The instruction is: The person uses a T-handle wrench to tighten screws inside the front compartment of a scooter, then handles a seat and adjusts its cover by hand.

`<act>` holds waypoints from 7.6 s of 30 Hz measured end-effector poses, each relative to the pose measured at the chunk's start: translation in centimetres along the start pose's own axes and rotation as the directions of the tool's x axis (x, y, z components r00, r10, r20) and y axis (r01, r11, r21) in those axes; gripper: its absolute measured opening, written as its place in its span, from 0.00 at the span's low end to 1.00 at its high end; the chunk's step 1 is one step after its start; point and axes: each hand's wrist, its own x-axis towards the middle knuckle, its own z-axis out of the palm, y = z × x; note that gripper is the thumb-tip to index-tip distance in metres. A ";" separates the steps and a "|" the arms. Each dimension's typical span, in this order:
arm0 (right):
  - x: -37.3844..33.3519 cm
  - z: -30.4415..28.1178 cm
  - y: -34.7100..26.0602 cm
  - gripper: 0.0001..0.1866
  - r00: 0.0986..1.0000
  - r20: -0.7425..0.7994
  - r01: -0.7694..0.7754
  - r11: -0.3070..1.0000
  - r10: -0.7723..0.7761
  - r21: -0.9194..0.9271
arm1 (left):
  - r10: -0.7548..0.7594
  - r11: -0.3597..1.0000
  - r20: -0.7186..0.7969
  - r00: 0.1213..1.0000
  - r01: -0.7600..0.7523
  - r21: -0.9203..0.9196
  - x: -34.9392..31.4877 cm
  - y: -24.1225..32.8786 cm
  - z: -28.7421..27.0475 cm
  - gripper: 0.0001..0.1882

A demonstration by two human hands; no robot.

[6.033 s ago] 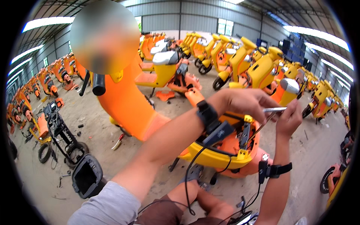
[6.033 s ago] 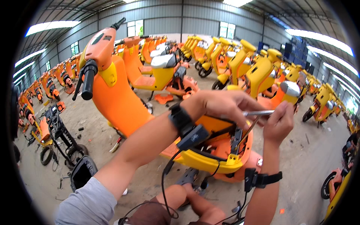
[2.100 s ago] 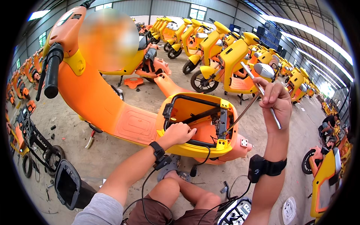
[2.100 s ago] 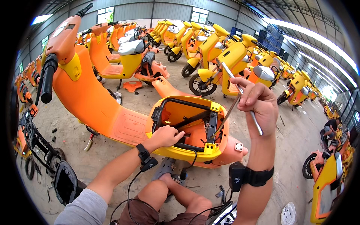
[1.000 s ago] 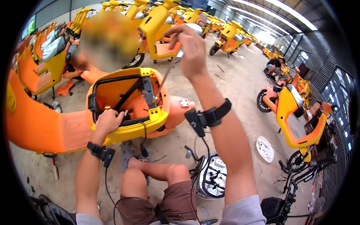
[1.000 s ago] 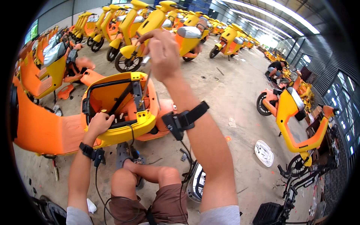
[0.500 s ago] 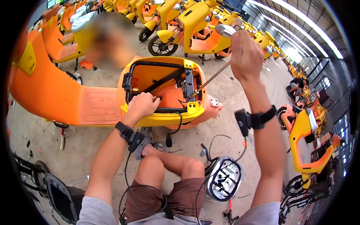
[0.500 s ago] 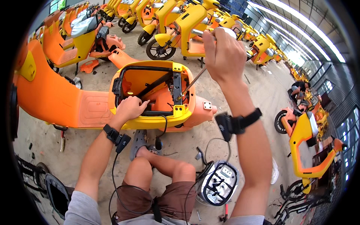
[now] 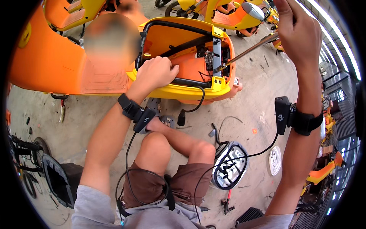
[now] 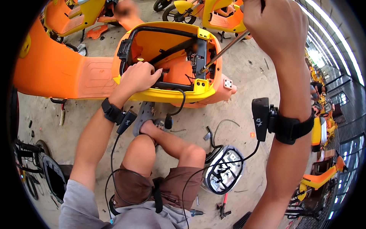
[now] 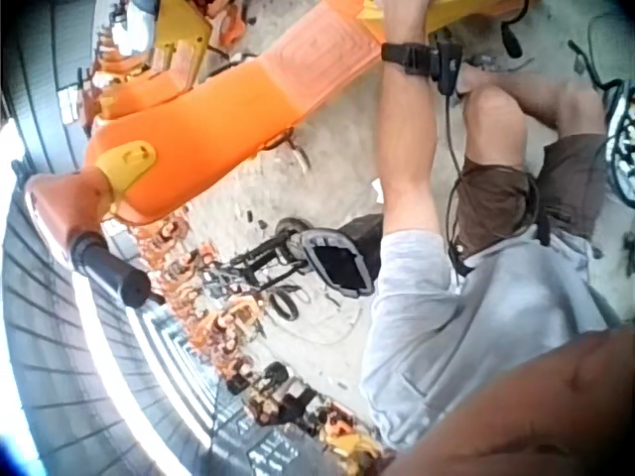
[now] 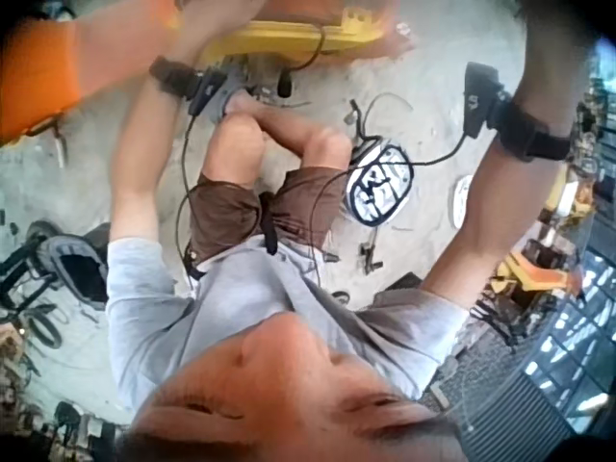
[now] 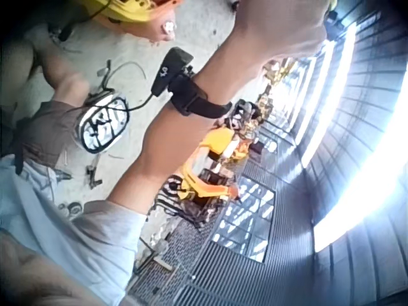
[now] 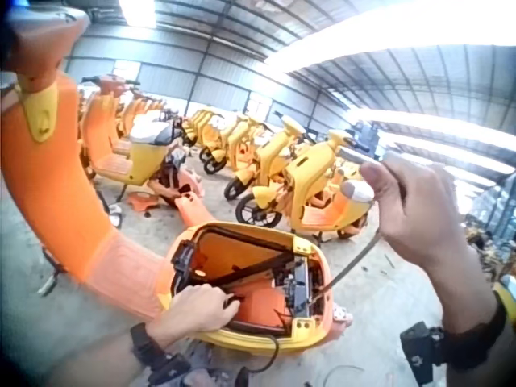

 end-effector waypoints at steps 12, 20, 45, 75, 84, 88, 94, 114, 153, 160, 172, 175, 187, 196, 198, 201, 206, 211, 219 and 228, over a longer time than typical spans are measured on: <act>-3.4 -4.4 5.5 0.25 0.948 0.229 -0.206 0.975 0.221 -0.088 | -0.071 0.997 0.089 0.994 0.072 -0.014 1.1 0.7 -1.5 0.25; -14.6 -13.5 9.1 0.22 0.536 0.256 -0.783 0.360 0.805 0.508 | -0.064 0.998 0.057 0.996 0.065 -0.016 0.2 0.9 -1.6 0.24; -1.4 -2.2 8.7 0.27 0.847 0.137 -0.524 0.850 0.513 0.060 | -0.121 0.993 -0.062 0.991 0.120 -0.016 -0.2 1.0 -1.5 0.22; 1.9 -0.1 6.5 0.25 0.929 0.122 -0.315 0.920 0.349 -0.232 | -0.057 0.997 -0.140 0.989 0.049 -0.056 -0.1 0.2 -0.3 0.22; 4.1 0.2 2.5 0.19 0.997 0.080 -0.003 0.975 0.022 -0.223 | -0.062 0.998 -0.122 0.991 0.058 -0.038 -0.1 -0.1 -0.3 0.22; 6.1 1.1 3.7 0.11 0.894 -0.101 0.410 0.888 -0.437 -0.208 | -0.057 0.997 -0.133 0.990 0.050 -0.051 -0.3 0.9 -0.9 0.22; 6.5 4.0 1.0 0.11 0.905 -0.237 0.364 0.931 -0.354 0.000 | -0.071 0.997 -0.139 0.988 0.067 -0.030 0.1 0.2 -0.2 0.24; 6.9 5.3 2.3 0.28 0.658 0.037 -0.699 0.592 0.752 0.401 | -0.106 0.994 -0.051 0.993 0.106 -0.010 -0.2 0.4 -1.2 0.22; 7.0 5.6 3.6 0.26 0.772 -0.117 -0.386 0.608 0.624 0.694 | -0.073 0.997 -0.039 0.997 0.073 0.003 0.6 0.0 0.1 0.19; 4.2 8.4 2.5 0.16 0.747 -0.661 0.094 0.996 -0.075 -0.007 | -0.099 0.995 0.044 0.994 0.098 0.020 0.0 0.8 -1.5 0.20; 8.4 -1.2 0.8 0.20 0.863 0.454 -0.190 0.975 0.220 -0.111 | -0.085 0.996 -0.053 0.995 0.085 0.002 0.1 0.5 -0.5 0.18; 9.0 -1.8 2.3 0.23 0.761 0.594 -0.394 0.913 0.261 0.104 | -0.091 0.996 -0.001 0.996 0.091 0.012 0.0 0.9 -1.3 0.19; 5.9 7.0 5.7 0.25 0.729 -0.369 -0.493 0.816 0.577 0.302 | -0.058 0.998 -0.045 0.997 0.060 0.029 0.2 0.5 -0.7 0.19; 2.1 6.9 5.4 0.15 0.768 -0.624 0.093 0.989 -0.142 -0.111 | -0.070 0.998 -0.041 0.997 0.070 0.000 0.0 0.7 -1.1 0.20; 1.8 6.2 5.1 0.16 0.793 -0.566 0.104 0.964 -0.228 -0.243 | -0.087 0.996 -0.018 0.996 0.087 -0.006 -0.1 0.5 -1.1 0.20; 2.7 3.6 4.0 0.18 0.972 -0.232 -0.023 0.954 -0.049 -0.300 | -0.087 0.996 -0.017 0.996 0.087 -0.005 -0.3 0.3 -1.2 0.20; 9.2 -2.9 4.6 0.22 0.769 0.531 -0.420 0.907 0.356 0.000 | -0.097 0.995 0.011 0.995 0.097 -0.004 0.0 0.8 -1.2 0.20; 9.3 -1.5 5.8 0.27 0.779 0.554 -0.495 0.830 0.293 0.256 | -0.093 0.996 -0.023 0.995 0.093 0.017 0.0 0.0 -1.1 0.20; 6.1 6.3 5.2 0.39 0.597 0.033 -0.704 0.504 0.801 0.500 | -0.074 0.997 0.015 0.997 0.074 -0.011 0.2 0.8 -1.0 0.19; 7.0 9.4 2.9 0.53 0.123 -0.305 -0.678 0.305 0.944 0.669 | -0.084 0.996 0.007 0.996 0.084 -0.009 0.1 0.7 -1.3 0.19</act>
